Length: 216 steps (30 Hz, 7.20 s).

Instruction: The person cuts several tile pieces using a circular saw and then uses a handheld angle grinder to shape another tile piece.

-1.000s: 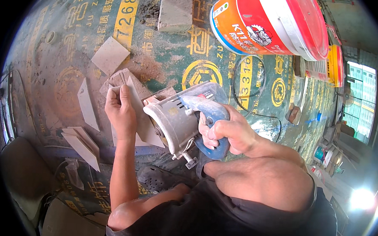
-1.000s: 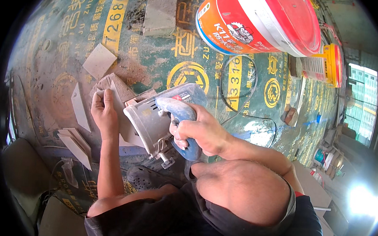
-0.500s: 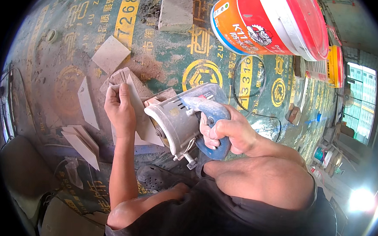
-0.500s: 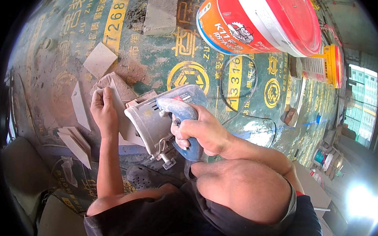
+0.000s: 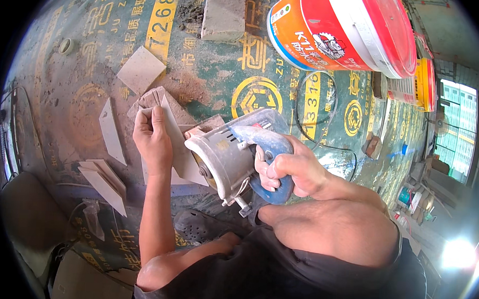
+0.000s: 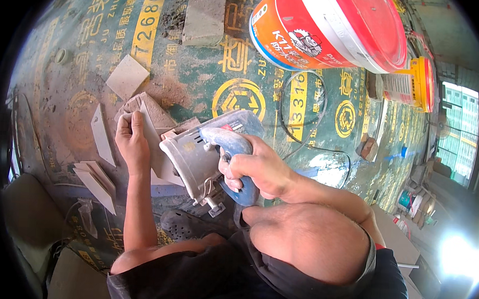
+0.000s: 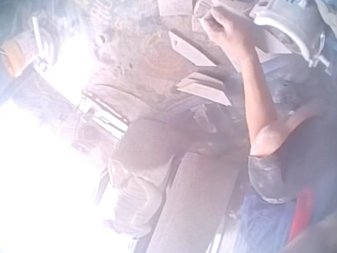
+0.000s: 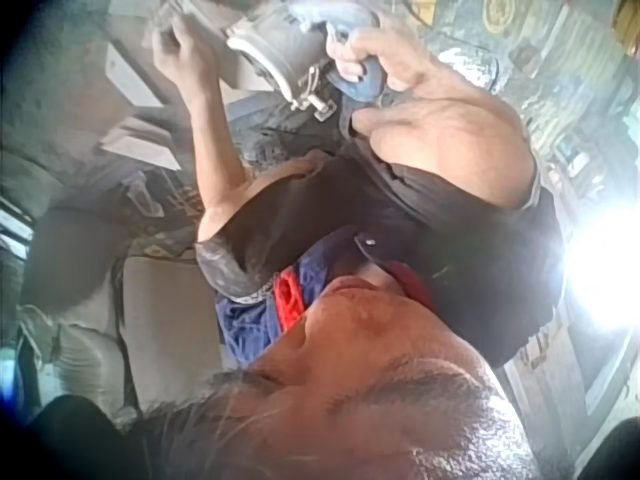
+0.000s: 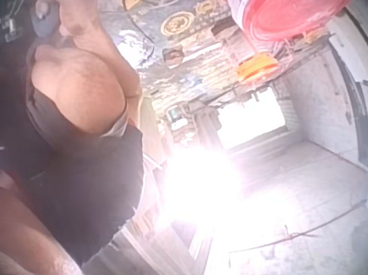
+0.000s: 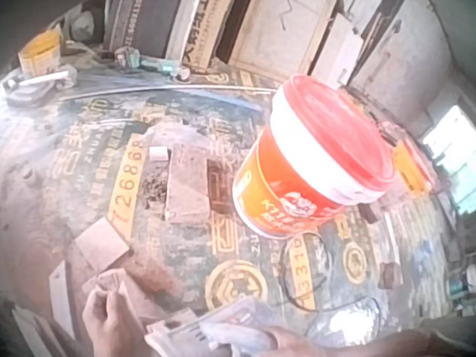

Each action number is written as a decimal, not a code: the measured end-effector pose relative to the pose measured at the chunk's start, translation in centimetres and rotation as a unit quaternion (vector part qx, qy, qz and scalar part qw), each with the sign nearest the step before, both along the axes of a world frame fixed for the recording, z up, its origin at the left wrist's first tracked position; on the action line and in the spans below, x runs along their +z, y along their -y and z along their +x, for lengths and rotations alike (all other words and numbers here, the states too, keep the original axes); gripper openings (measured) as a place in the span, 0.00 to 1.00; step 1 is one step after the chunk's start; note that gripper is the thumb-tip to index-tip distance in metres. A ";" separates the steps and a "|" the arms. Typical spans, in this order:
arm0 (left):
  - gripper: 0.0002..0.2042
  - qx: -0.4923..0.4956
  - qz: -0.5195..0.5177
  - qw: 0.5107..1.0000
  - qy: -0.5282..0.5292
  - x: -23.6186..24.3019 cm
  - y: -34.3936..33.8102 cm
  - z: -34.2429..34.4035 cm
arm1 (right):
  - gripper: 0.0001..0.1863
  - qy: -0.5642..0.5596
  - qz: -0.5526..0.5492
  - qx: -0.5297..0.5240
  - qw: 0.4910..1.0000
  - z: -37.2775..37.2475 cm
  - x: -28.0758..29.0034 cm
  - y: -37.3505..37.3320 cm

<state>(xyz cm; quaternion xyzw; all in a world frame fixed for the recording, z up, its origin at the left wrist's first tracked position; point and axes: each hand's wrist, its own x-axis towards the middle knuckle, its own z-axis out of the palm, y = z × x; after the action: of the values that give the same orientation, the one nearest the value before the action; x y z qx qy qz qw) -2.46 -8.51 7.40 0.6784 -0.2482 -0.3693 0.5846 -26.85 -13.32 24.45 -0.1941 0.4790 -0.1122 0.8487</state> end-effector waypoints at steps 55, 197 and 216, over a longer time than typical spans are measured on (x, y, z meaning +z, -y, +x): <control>0.14 0.078 0.168 0.936 -0.298 -2.1 -14.9 -2.6 | 0.16 -0.062 -0.075 -0.107 0.990 -5.7 0.1 3.4; 0.27 -0.191 0.256 0.948 -0.014 -0.4 -7.5 4.1 | 0.10 -0.078 -0.410 0.173 0.892 16.1 -6.5 5.2; 0.26 -0.172 0.259 0.950 -0.029 0.1 -7.6 4.1 | 0.05 -0.087 -0.406 0.186 0.890 15.3 -6.8 4.8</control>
<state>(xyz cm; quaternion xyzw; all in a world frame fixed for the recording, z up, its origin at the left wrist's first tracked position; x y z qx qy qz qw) 1.62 -0.89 7.50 0.7424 -0.2396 -0.5357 0.3233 -11.51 -18.14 17.64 -0.6167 0.4186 -0.1194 0.6559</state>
